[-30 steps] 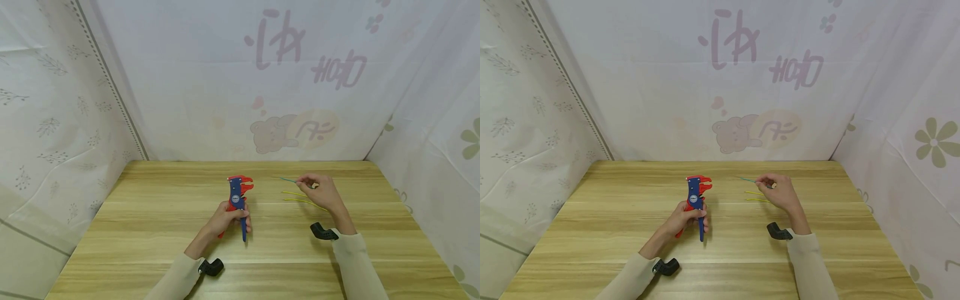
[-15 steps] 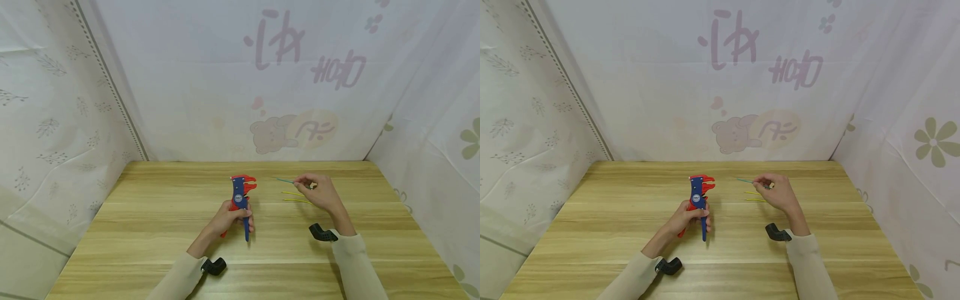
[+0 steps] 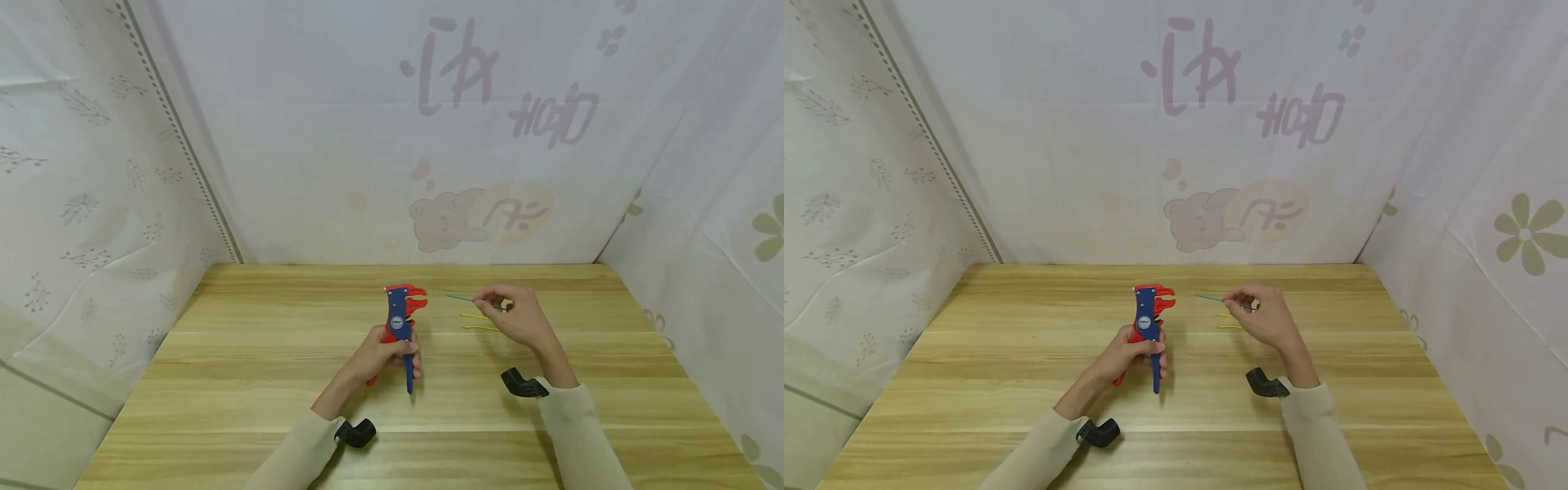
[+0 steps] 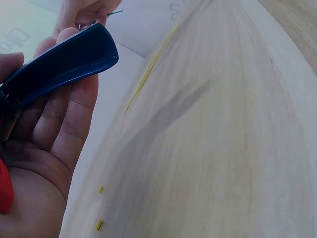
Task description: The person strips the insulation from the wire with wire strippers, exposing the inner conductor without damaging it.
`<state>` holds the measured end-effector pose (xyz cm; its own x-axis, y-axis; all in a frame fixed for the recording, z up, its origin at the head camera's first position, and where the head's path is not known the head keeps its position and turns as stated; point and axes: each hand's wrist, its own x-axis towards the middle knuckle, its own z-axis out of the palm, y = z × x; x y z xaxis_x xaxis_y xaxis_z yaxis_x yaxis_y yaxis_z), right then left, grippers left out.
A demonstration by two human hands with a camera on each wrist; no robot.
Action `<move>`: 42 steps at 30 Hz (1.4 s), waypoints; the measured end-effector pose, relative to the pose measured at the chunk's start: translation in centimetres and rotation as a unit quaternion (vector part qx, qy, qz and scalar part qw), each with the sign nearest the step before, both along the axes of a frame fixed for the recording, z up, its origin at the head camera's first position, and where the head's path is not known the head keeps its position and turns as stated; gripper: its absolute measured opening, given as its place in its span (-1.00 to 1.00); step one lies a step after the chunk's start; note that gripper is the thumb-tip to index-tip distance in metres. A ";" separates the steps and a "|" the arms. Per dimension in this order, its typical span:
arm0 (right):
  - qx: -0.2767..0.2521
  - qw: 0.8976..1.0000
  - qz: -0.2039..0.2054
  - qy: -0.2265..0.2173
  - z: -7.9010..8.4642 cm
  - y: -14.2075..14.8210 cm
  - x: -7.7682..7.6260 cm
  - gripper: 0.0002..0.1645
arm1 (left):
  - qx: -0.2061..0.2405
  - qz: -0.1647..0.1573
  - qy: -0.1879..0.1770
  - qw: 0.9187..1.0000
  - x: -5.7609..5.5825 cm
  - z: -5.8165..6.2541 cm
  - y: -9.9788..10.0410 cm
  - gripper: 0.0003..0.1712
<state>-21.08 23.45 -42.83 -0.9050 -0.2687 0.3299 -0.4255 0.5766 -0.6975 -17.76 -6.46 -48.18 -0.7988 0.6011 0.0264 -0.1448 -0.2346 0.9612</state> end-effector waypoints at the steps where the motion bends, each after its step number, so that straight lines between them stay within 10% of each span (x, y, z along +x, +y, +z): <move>1: -0.001 1.000 0.001 0.001 0.0 -0.1 0.0 -0.92 | 0.001 -0.001 0.000 1.000 0.0 0.0 0.1 -0.85; 42: -0.021 0.999 0.047 -0.007 1.0 -2.3 0.8 -0.92 | -0.001 -0.003 0.005 1.000 0.5 -0.3 0.8 -0.92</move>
<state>-20.29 21.18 -41.79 -0.8811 -0.3388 0.3300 -0.4662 0.5051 -0.7263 -17.24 -5.66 -48.51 -0.7952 0.6054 0.0340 -0.1362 -0.2329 0.9629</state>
